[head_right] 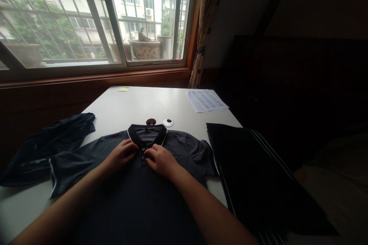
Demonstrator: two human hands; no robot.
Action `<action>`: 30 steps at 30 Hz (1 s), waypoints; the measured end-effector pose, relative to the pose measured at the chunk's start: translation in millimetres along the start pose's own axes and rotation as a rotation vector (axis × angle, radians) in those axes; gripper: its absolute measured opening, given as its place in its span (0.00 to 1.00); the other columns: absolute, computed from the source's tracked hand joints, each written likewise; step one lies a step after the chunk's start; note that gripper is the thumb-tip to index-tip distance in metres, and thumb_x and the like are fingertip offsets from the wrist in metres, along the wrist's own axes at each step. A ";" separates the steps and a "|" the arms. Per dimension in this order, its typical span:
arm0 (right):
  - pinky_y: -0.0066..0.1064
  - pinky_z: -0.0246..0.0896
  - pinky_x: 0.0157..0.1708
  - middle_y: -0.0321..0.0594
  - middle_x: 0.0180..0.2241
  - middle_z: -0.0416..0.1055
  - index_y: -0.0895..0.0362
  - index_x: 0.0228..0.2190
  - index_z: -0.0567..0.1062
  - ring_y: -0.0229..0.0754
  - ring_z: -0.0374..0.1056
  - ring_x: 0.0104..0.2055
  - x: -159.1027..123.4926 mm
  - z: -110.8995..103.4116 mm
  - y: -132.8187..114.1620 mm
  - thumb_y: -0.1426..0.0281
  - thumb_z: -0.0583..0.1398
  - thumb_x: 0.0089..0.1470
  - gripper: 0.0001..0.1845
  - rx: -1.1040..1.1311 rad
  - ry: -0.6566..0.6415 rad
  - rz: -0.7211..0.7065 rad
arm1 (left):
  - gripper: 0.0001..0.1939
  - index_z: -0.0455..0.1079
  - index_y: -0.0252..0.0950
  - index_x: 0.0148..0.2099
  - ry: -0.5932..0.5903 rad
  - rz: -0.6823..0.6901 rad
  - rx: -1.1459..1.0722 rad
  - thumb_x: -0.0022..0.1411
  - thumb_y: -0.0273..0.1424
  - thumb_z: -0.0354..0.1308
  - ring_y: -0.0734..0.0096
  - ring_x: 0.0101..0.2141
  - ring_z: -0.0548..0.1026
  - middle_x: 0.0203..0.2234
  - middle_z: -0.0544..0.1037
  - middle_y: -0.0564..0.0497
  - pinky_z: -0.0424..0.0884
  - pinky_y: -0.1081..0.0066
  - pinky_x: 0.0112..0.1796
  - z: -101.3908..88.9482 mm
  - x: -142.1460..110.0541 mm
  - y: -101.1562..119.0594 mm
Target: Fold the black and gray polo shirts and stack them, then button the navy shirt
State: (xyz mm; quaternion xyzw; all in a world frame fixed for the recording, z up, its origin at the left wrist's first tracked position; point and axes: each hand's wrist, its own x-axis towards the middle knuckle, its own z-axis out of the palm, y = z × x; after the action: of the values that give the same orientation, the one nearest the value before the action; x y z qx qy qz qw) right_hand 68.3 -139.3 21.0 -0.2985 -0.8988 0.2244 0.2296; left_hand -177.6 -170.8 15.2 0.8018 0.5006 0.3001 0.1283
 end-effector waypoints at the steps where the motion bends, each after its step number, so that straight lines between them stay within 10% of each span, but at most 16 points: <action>1: 0.31 0.65 0.42 0.39 0.40 0.70 0.54 0.46 0.76 0.41 0.69 0.41 -0.4 0.5 1.2 0.70 0.62 0.59 0.12 0.001 0.004 -0.009 | 0.07 0.74 0.39 0.42 -0.009 0.023 0.008 0.64 0.26 0.56 0.62 0.42 0.72 0.40 0.76 0.47 0.70 0.63 0.45 0.1 -0.4 -0.8; 30: 0.29 0.63 0.40 0.39 0.41 0.71 0.50 0.50 0.75 0.41 0.71 0.40 -1.1 1.2 -1.3 0.72 0.58 0.61 0.16 -0.116 -0.007 0.031 | 0.03 0.74 0.36 0.42 -0.086 0.084 0.024 0.66 0.27 0.60 0.66 0.38 0.74 0.37 0.75 0.48 0.72 0.69 0.39 14.1 -2.2 20.6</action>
State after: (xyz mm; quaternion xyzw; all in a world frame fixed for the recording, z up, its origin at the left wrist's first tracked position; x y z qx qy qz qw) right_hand 67.9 -141.3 20.5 -0.3244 -0.9064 0.1763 0.2053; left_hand -154.7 -181.0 13.8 0.8356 0.4643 0.2645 0.1271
